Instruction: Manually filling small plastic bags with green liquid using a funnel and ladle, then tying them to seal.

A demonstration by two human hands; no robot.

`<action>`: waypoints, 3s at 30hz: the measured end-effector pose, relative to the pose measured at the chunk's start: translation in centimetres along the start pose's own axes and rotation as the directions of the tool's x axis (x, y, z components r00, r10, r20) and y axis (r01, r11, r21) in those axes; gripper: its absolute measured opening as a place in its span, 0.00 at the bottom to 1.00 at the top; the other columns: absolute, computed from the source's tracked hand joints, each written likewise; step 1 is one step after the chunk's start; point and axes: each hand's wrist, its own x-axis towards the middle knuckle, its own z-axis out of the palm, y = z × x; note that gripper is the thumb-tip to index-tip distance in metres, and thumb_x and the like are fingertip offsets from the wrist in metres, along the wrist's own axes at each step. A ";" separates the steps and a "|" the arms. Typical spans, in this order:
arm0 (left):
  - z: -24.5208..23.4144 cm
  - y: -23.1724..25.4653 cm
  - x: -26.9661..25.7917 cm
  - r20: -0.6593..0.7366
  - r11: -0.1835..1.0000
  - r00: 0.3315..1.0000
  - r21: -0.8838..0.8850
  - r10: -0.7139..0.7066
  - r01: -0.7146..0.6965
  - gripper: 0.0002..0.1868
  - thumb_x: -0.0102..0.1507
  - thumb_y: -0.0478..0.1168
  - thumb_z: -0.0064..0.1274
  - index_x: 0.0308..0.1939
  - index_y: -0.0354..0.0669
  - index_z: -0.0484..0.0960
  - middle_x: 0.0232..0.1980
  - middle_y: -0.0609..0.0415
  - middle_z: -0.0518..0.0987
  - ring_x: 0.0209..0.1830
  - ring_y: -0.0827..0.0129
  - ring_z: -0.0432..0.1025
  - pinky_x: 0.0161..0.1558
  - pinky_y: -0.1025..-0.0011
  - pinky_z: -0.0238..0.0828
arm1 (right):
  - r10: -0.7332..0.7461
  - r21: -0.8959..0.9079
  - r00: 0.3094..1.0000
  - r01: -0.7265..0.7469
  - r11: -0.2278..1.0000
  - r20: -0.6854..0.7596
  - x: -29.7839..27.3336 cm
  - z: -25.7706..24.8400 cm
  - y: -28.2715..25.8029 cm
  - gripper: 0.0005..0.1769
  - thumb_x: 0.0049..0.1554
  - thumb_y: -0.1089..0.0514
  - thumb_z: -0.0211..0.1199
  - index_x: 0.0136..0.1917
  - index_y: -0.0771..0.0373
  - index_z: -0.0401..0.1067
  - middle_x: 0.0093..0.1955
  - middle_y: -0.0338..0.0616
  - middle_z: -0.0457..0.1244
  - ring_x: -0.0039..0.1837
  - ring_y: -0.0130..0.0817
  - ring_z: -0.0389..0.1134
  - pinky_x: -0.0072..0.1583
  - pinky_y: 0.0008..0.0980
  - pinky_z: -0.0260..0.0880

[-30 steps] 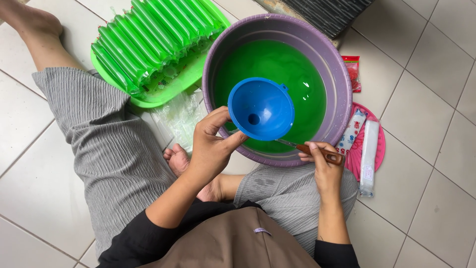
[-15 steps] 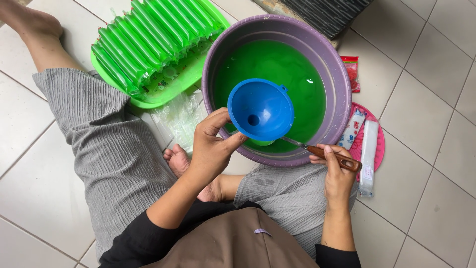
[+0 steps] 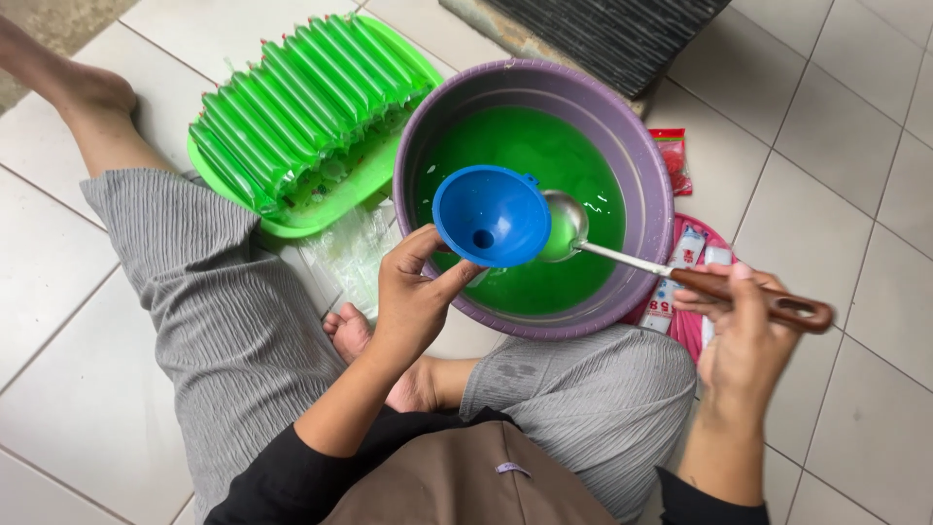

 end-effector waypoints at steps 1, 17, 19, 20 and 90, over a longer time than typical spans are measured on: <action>0.1 -0.1 0.1 -0.008 1.000 1.000 0.003 0.006 -0.006 0.08 0.59 0.41 0.66 0.41 0.48 0.87 0.39 0.61 0.81 0.42 0.75 0.74 0.47 0.74 0.70 | -0.032 0.016 0.999 0.032 0.999 0.009 0.1 0.2 -1.5 0.10 0.70 0.59 0.55 0.50 0.68 0.69 0.47 0.55 0.68 0.40 0.45 0.74 0.41 0.34 0.81; 3.4 -0.1 1.6 -0.018 0.999 1.000 0.034 0.021 -0.020 0.10 0.58 0.42 0.67 0.42 0.47 0.87 0.36 0.59 0.81 0.38 0.74 0.75 0.44 0.74 0.72 | -0.160 -0.135 0.987 0.160 0.978 0.012 3.1 -0.5 -12.0 0.24 0.70 0.35 0.48 0.60 0.53 0.72 0.57 0.40 0.70 0.48 0.33 0.77 0.52 0.22 0.85; 3.7 0.3 1.9 -0.022 0.999 0.999 0.035 0.028 -0.027 0.10 0.58 0.42 0.67 0.42 0.48 0.87 0.37 0.59 0.82 0.38 0.74 0.75 0.44 0.74 0.72 | -0.159 -0.124 0.987 0.159 0.980 0.006 2.1 0.5 -12.9 0.24 0.70 0.35 0.50 0.59 0.54 0.73 0.56 0.40 0.70 0.47 0.34 0.77 0.52 0.21 0.85; 3.8 0.5 2.0 -0.026 0.999 0.999 0.035 0.032 -0.031 0.10 0.58 0.42 0.68 0.42 0.48 0.87 0.37 0.60 0.82 0.38 0.75 0.75 0.45 0.73 0.72 | -0.156 -0.115 0.988 0.155 0.981 0.000 1.6 1.0 -13.4 0.24 0.70 0.35 0.51 0.57 0.56 0.74 0.55 0.40 0.70 0.46 0.34 0.77 0.51 0.21 0.85; 1.3 1.2 4.3 -0.091 0.979 0.975 0.002 0.205 -0.206 0.08 0.62 0.42 0.67 0.43 0.46 0.86 0.39 0.54 0.83 0.44 0.61 0.79 0.55 0.60 0.71 | -0.495 -0.128 0.795 0.564 0.816 0.351 -8.0 3.0 9.5 0.07 0.62 0.71 0.58 0.54 0.73 0.74 0.54 0.59 0.64 0.61 0.61 0.71 0.56 0.49 0.78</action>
